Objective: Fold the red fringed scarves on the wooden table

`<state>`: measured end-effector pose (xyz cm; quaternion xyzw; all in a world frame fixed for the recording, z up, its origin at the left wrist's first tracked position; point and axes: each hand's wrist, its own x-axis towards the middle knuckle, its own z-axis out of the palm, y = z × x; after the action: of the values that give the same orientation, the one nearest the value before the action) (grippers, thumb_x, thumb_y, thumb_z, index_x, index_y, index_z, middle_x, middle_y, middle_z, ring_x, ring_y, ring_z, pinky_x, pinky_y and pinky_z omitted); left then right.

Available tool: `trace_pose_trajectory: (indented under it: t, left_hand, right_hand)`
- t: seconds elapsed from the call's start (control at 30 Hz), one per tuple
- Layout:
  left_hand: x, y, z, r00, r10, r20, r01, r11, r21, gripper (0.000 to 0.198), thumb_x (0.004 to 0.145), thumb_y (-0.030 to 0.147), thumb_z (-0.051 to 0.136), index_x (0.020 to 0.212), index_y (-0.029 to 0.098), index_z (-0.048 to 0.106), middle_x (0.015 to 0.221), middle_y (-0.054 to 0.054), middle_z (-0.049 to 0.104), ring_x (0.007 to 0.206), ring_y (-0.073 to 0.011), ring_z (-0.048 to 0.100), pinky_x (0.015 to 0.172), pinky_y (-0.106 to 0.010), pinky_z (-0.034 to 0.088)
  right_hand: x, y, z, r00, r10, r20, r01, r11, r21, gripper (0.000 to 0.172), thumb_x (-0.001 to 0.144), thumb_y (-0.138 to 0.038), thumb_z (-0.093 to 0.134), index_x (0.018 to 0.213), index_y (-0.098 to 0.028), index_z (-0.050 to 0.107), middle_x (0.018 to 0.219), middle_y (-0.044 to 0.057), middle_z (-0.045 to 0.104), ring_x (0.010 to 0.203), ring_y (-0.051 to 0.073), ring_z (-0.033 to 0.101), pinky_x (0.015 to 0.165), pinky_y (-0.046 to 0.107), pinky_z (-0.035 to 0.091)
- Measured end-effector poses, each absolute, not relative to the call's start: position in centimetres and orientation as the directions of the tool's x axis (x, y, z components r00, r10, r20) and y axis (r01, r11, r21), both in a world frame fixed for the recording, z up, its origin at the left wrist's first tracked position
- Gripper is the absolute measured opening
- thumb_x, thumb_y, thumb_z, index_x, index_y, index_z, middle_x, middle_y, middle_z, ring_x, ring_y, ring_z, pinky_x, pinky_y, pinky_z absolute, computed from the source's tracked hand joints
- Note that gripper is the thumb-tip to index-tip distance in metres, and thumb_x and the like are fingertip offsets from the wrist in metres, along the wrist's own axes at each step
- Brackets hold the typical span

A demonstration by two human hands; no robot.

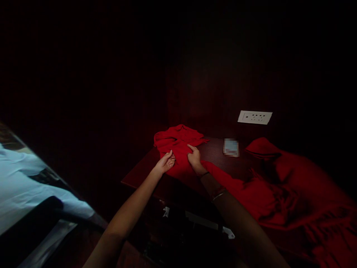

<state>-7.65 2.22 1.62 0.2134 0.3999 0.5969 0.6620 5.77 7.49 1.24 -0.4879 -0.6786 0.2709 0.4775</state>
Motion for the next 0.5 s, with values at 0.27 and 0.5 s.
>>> trace_pose_trajectory:
  t: [0.27,0.5]
  left_hand:
    - [-9.8,-0.5,2.1,-0.177,0.927,-0.330,-0.421,0.231,0.877,0.022,0.062,0.020,0.067,0.068,0.015,0.046,0.072,-0.001,0.058,0.061,-0.0102,0.059,0.038,-0.013,0.032]
    - [-8.1,-0.8,0.8,-0.142,0.969,-0.202,-0.279,0.157,0.947,0.034,0.059,0.015,0.068,0.082,0.018,0.044,0.076,0.002,0.057,0.064,-0.0081,0.056,0.057,-0.017,0.041]
  right_hand:
    - [5.8,8.5,0.3,-0.096,0.943,0.319,0.477,0.325,-0.817,0.063,0.056,-0.006,0.035,0.118,-0.013,0.045,0.106,0.010,0.052,0.103,0.021,0.046,0.094,0.034,0.030]
    - [5.2,7.7,0.5,-0.267,0.894,0.359,0.498,0.447,-0.743,0.067,0.058,-0.007,0.039,0.125,-0.011,0.034,0.116,0.010,0.041,0.111,0.019,0.037,0.098,0.028,0.026]
